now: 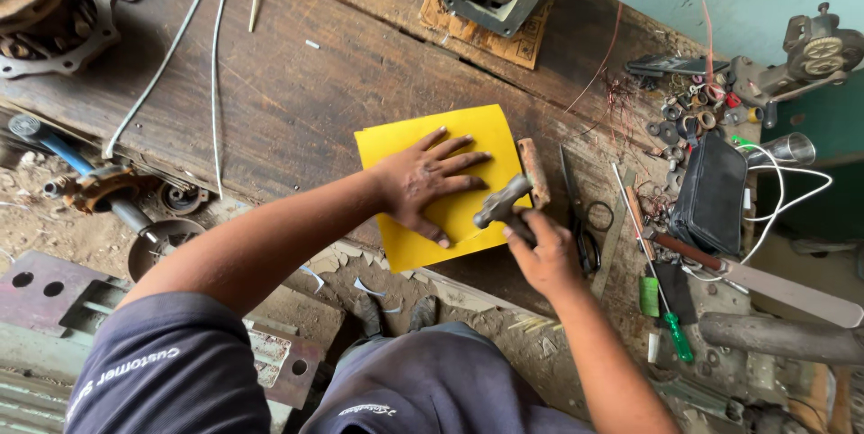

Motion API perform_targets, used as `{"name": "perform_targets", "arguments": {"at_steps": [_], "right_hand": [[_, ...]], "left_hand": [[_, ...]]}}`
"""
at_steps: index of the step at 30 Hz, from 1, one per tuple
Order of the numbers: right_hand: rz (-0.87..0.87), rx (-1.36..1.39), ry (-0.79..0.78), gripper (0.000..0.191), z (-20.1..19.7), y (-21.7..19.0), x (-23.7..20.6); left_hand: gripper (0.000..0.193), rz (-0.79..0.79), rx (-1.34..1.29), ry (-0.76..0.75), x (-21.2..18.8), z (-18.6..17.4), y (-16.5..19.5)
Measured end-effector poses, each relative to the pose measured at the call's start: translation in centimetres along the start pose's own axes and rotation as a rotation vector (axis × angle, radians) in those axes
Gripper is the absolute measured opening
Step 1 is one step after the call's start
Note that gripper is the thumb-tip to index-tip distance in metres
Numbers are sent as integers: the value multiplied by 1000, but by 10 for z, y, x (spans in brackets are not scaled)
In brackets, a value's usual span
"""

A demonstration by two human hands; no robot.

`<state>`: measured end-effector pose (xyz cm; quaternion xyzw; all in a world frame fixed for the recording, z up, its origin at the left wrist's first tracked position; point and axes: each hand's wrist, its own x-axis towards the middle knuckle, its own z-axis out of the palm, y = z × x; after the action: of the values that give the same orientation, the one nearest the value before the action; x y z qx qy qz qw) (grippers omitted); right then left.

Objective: The person holds a sheet of yellow gasket paper over a motor end housing on the workbench and uses a hammer to press a circular outline into the paper. They then cut out the traced circle with scissors and press the cut paper disc into the motor housing opening to fit it as a gasket.

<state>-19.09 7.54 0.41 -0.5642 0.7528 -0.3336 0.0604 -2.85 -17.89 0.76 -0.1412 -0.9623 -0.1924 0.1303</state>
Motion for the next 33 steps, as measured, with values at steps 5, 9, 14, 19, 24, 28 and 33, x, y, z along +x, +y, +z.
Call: {"name": "perform_targets", "arguments": {"at_steps": [5, 9, 14, 19, 24, 28, 33], "right_hand": [[-115, 16, -18, 30, -3, -8, 0], [-156, 82, -39, 33, -4, -6, 2], [-166, 160, -98, 33, -9, 5, 11], [-220, 170, -169, 33, -12, 17, 23], [-191, 152, -255, 31, -13, 28, 42], [-245, 211, -264, 30, -15, 33, 55], [-363, 245, -98, 22, -19, 36, 62]], "left_hand": [[94, -85, 83, 32, -6, -8, 7], [70, -317, 234, 49, -15, -7, 18], [42, -591, 365, 109, -12, 3, 38], [50, -931, 277, 334, 9, 21, 66], [75, -1103, 352, 431, 42, 50, 88], [84, -1120, 296, 384, 48, 55, 92], [108, -1157, 255, 299, 50, 51, 95]]}}
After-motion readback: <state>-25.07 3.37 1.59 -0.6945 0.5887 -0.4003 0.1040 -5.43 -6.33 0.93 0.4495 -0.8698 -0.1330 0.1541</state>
